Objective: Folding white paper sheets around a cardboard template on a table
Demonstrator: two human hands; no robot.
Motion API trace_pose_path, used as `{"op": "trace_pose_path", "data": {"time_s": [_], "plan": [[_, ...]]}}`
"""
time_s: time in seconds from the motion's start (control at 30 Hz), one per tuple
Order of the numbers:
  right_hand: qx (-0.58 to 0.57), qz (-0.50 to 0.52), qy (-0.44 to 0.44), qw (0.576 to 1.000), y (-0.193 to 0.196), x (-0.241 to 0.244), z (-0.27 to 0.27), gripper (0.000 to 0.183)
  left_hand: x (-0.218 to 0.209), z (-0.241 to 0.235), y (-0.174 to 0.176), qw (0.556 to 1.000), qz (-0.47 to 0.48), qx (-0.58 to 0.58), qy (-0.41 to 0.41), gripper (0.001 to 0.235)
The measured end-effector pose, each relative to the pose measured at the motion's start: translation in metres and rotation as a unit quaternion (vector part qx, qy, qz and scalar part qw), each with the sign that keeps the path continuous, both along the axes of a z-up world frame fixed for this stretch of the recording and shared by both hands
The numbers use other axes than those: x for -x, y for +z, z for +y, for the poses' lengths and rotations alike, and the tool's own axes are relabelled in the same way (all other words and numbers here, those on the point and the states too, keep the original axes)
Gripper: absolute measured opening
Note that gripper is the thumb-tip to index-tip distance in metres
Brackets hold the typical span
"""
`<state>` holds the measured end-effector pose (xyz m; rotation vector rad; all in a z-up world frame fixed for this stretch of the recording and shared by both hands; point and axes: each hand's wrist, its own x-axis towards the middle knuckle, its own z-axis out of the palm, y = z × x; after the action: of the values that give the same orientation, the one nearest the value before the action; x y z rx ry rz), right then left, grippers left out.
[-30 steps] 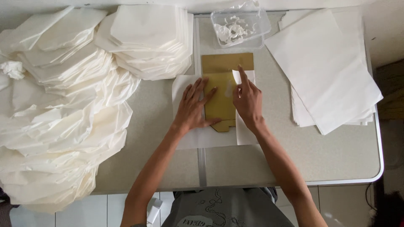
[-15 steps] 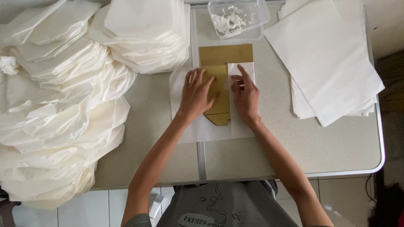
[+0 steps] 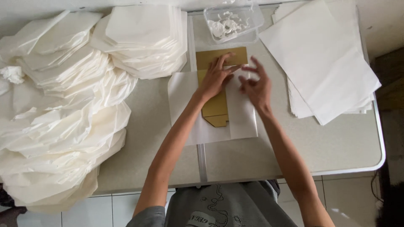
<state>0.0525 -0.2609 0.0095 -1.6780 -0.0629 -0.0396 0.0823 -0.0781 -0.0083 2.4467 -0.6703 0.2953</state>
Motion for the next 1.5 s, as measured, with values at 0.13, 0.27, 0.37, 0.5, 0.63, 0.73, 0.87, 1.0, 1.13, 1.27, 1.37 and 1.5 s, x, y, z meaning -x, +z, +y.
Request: {"op": "trace_pose_path", "data": {"time_s": [0.13,0.27,0.37,0.5,0.63,0.73,0.87,1.0,1.13,1.27,1.37,1.5], "plan": [[0.277,-0.14,-0.064,0.949,-0.004,-0.014,-0.023,0.093,0.009,0.001,0.027,1.0,0.002,0.026,-0.013,0.023],[0.352,-0.081,0.012,0.932,0.015,0.01,-0.035,0.114,0.006,-0.001,0.026,1.0,0.004,0.021,-0.014,0.018],[0.368,-0.046,0.041,0.928,0.016,0.034,-0.046,0.119,0.0,0.001,0.003,0.999,-0.003,0.028,-0.022,0.02],[0.389,-0.022,0.043,0.92,0.015,0.063,-0.053,0.116,-0.008,0.004,-0.015,0.999,-0.016,0.028,-0.03,0.024],[0.392,-0.007,0.053,0.918,0.024,0.088,-0.058,0.114,-0.007,0.004,-0.011,0.999,-0.026,0.017,-0.032,0.023],[0.402,-0.003,0.075,0.913,0.025,0.102,-0.067,0.114,-0.008,0.003,-0.013,1.0,-0.003,0.005,-0.025,0.026],[0.489,0.073,0.159,0.855,0.033,0.111,-0.079,0.126,-0.01,0.005,-0.02,0.999,0.021,0.025,-0.028,0.026],[0.575,0.039,0.278,0.768,0.048,0.09,-0.092,0.151,-0.01,0.008,-0.013,0.998,0.028,0.052,-0.022,0.022],[0.407,-0.019,0.223,0.886,0.068,0.026,-0.039,0.118,-0.019,0.007,-0.037,0.996,0.005,0.084,-0.03,0.069],[0.302,-0.081,0.081,0.947,0.036,-0.008,0.026,0.071,-0.013,0.007,-0.02,0.997,-0.002,0.064,-0.042,0.059],[0.391,-0.094,0.03,0.915,-0.009,-0.003,0.046,0.058,-0.009,0.008,-0.018,0.999,0.029,0.032,-0.034,0.021],[0.455,-0.143,0.047,0.878,-0.014,0.001,0.042,0.061,-0.017,0.006,-0.033,0.999,-0.004,-0.017,-0.036,0.007]]}}
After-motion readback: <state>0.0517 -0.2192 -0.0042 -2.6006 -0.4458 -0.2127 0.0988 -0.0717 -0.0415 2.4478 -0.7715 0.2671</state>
